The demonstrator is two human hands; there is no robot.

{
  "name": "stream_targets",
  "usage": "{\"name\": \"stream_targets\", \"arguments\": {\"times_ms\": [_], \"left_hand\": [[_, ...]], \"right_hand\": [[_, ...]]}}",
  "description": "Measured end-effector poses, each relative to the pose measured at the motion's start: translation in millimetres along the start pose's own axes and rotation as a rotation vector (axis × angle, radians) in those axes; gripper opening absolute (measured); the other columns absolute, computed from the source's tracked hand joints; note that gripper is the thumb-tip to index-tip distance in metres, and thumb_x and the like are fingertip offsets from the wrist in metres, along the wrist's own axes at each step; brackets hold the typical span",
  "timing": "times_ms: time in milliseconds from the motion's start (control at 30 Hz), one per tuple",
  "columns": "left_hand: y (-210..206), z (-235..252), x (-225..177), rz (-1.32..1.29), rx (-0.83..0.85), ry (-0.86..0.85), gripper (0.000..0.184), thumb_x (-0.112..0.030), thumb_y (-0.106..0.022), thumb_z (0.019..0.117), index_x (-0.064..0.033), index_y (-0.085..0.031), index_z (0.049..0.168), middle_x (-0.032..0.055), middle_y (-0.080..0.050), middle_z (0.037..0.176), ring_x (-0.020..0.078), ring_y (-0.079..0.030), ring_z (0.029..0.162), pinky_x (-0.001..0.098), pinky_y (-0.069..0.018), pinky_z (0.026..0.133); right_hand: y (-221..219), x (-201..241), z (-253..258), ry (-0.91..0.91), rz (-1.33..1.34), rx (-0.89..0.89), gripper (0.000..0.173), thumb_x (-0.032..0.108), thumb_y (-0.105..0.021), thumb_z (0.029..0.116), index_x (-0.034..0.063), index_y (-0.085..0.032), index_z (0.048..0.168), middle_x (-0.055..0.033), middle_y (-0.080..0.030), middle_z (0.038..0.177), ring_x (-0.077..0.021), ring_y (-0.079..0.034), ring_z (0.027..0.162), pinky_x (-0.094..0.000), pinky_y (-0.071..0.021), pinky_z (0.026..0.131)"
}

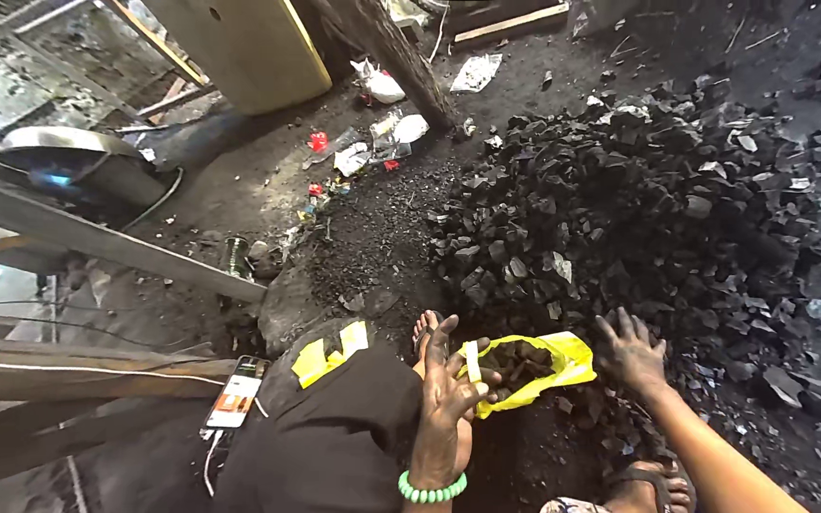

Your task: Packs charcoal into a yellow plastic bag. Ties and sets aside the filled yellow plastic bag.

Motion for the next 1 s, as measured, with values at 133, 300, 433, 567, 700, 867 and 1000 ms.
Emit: {"name": "stream_targets", "arguments": {"times_ms": [133, 300, 433, 567, 700, 867, 1000], "left_hand": [[0, 0, -1, 0.022, 0.015, -0.019, 0.094, -0.008, -0.067, 0.0723, -0.0154, -0.023, 0.155, 0.0168, -0.063, 0.125, 0.0202, -0.070, 0.080, 0.0292, -0.0583, 0.065], [-3, 2, 2, 0.059, 0.053, -0.031, 0.096, -0.009, -0.067, 0.0724, -0.0122, -0.022, 0.156, 0.0160, -0.062, 0.126, 0.0192, -0.070, 0.082, 0.0288, -0.0588, 0.067], [-9, -1, 4, 0.089, 0.088, -0.033, 0.093, -0.008, -0.066, 0.0729, -0.0105, -0.024, 0.155, 0.0130, -0.064, 0.122, 0.0171, -0.070, 0.083, 0.0284, -0.0590, 0.068], [-18, -5, 9, 0.083, 0.181, -0.029, 0.092, -0.011, -0.067, 0.0749, -0.0090, -0.023, 0.156, 0.0126, -0.063, 0.125, 0.0168, -0.069, 0.084, 0.0292, -0.0585, 0.070], [-41, -12, 14, 0.055, 0.340, -0.023, 0.088, -0.012, -0.067, 0.0780, -0.0046, -0.022, 0.153, 0.0090, -0.062, 0.127, 0.0140, -0.069, 0.087, 0.0300, -0.0587, 0.072], [-50, -11, 14, -0.089, 0.363, 0.035, 0.088, -0.011, -0.069, 0.0785, -0.0095, -0.022, 0.153, 0.0111, -0.064, 0.126, 0.0148, -0.070, 0.084, 0.0284, -0.0585, 0.069], [-45, -5, 27, -0.028, 0.275, 0.109, 0.085, -0.004, -0.061, 0.0772, -0.0082, -0.025, 0.154, 0.0127, -0.064, 0.124, 0.0156, -0.070, 0.083, 0.0272, -0.0577, 0.067]], "right_hand": [[-21, 5, -12, -0.059, -0.089, -0.025, 0.078, 0.028, -0.077, 0.0897, 0.0254, -0.040, 0.159, -0.0228, -0.025, 0.167, -0.0479, -0.023, 0.153, -0.0728, -0.0386, 0.104], [2, 4, 7, -0.083, -0.174, 0.131, 0.074, 0.034, -0.083, 0.0850, 0.0266, -0.050, 0.151, -0.0251, -0.036, 0.158, -0.0508, -0.029, 0.147, -0.0684, -0.0467, 0.097], [-12, 1, 3, -0.092, -0.195, 0.171, 0.086, 0.030, -0.081, 0.0854, 0.0359, -0.037, 0.159, -0.0233, -0.024, 0.166, -0.0511, -0.018, 0.152, -0.0730, -0.0420, 0.100], [-14, -3, -11, 0.015, -0.182, 0.121, 0.071, 0.012, -0.079, 0.0850, 0.0251, -0.053, 0.149, -0.0265, -0.039, 0.156, -0.0515, -0.030, 0.147, -0.0671, -0.0491, 0.095], [-1, -16, -18, 0.091, -0.138, 0.146, 0.060, 0.007, -0.074, 0.0899, 0.0164, -0.057, 0.147, -0.0298, -0.040, 0.154, -0.0525, -0.035, 0.144, -0.0629, -0.0485, 0.101], [17, -41, -8, 0.091, 0.337, 0.025, 0.049, 0.003, -0.081, 0.0819, 0.0029, -0.067, 0.129, -0.0351, -0.052, 0.137, -0.0544, -0.052, 0.124, -0.0667, -0.0439, 0.102], [39, -50, -15, -0.057, 0.892, 0.094, 0.052, -0.010, -0.065, 0.0857, 0.0021, -0.056, 0.135, -0.0216, -0.062, 0.118, -0.0276, -0.066, 0.092, -0.0450, -0.0578, 0.077]]}}
Point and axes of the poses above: each hand's wrist, its own z-axis towards the middle knuckle, its own y-axis out of the back of the hand, x = y × z, the point moved 3 cm from there along z, towards the middle knuckle
